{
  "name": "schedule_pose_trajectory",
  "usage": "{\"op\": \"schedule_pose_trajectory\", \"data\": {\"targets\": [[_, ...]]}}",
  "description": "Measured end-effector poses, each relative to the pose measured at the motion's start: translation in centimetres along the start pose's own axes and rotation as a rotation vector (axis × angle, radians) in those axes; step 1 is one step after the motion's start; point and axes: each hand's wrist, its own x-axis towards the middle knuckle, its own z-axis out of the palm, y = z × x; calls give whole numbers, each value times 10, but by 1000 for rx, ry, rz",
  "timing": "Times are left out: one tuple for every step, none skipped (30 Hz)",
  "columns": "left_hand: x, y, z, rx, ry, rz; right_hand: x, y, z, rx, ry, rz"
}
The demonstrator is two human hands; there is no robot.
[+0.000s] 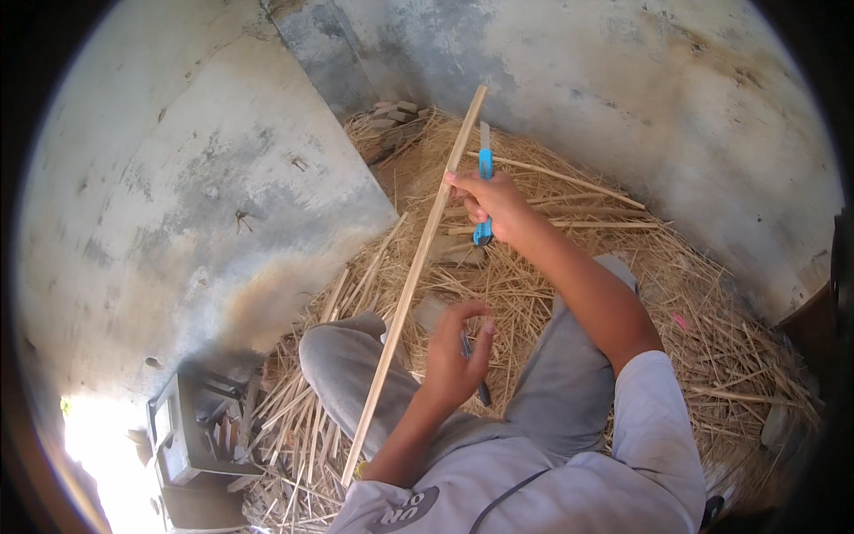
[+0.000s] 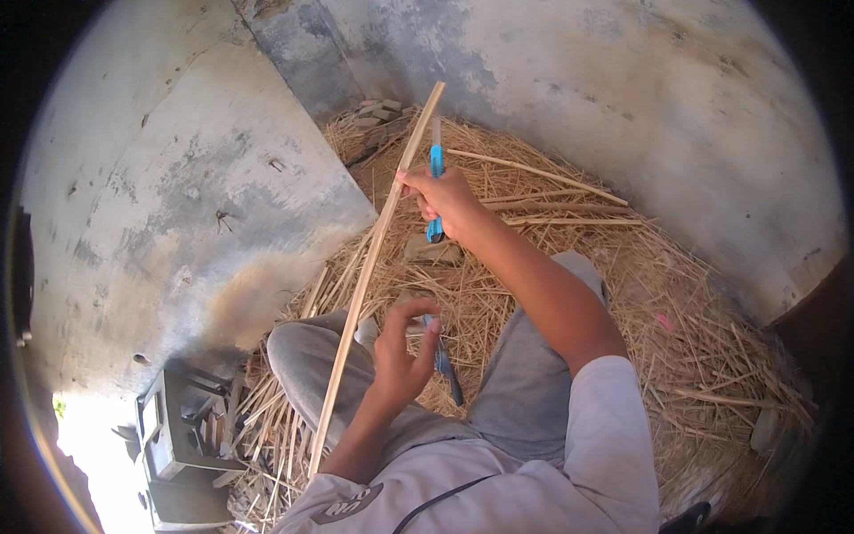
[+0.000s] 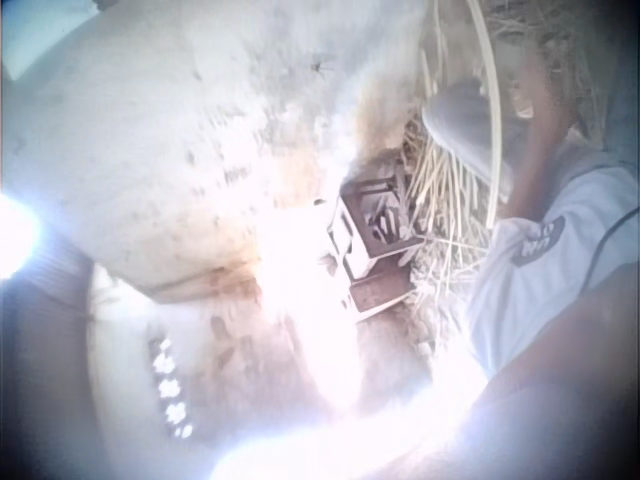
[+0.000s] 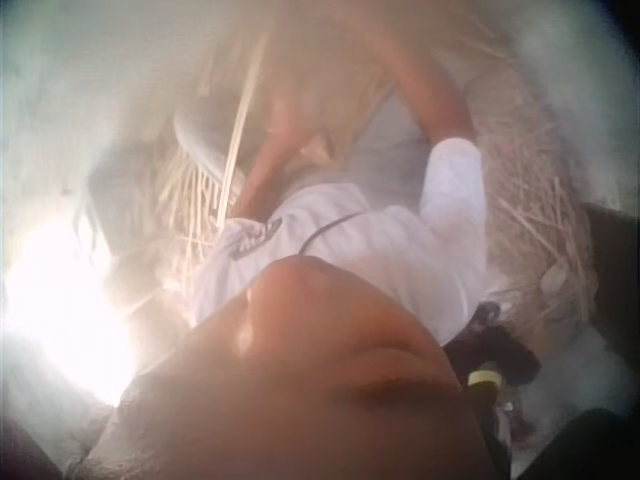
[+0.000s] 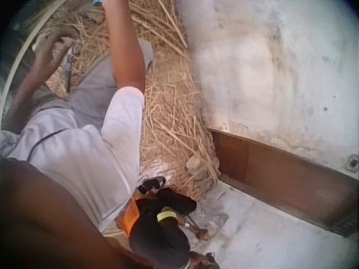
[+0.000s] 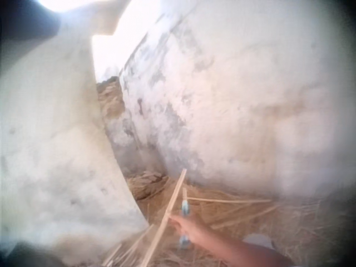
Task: The person sits on a straw-covered floor and uses a knife to shave the surface of a long bamboo stick. They hold the stick with one hand and scrape the blade along its length to remove the outer layer, occasionally rotating the stick to work on different sides.
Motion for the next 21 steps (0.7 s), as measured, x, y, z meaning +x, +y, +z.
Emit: {"op": "schedule_pose_trajectory", "data": {"targets": [[1,16,-13,287,12,227,-1,2,0,-2,7,-5],[7,17,-21,465,114,193,-2,1,-1,-105,32,-60],[21,16,-28,640,216,158,-4,-2,-6,-210,59,-115],[29,13,-38,828,323,123,-4,-4,-6,-308,73,-177],[24,-4,-45,708,147,-70,-3,-2,-6,-362,68,-208],[19,-30,-50,579,-22,-249,-1,-1,-7,-417,66,-251],[20,-39,-54,442,-192,-421,2,-1,-8,-471,66,-294],[18,-42,-56,88,-261,-563,6,-1,-11,-565,77,-320],[15,-42,-59,-272,-330,-696,8,1,-13,-657,87,-339],[13,-42,-60,-639,-396,-815,10,1,-16,-750,100,-358],[9,-46,-56,-567,-331,-774,11,3,-19,-838,65,-438],[4,-50,-51,-494,-261,-737,8,4,-15,-960,67,-523],[1,-54,-48,-422,-191,-699,4,5,-10,-1082,70,-609],[-1,-59,-48,-376,-171,-669,0,6,-5,-1203,72,-696],[1,-59,-46,-337,-154,-637,-3,8,-3,-1228,87,-696],[2,-59,-45,-298,-136,-605,-6,10,-1,-1252,102,-696],[3,-58,-43,-179,-90,-555,-9,12,1,-1276,116,-697],[4,-56,-41,-61,-43,-505,-11,11,2,-1381,74,-676],[5,-54,-39,58,4,-453,-12,9,3,-1486,31,-654],[6,-53,-38,114,23,-440,-15,9,2,-1587,-8,-624],[8,-51,-39,173,44,-428,-16,14,3,-1636,-36,-646]]}}
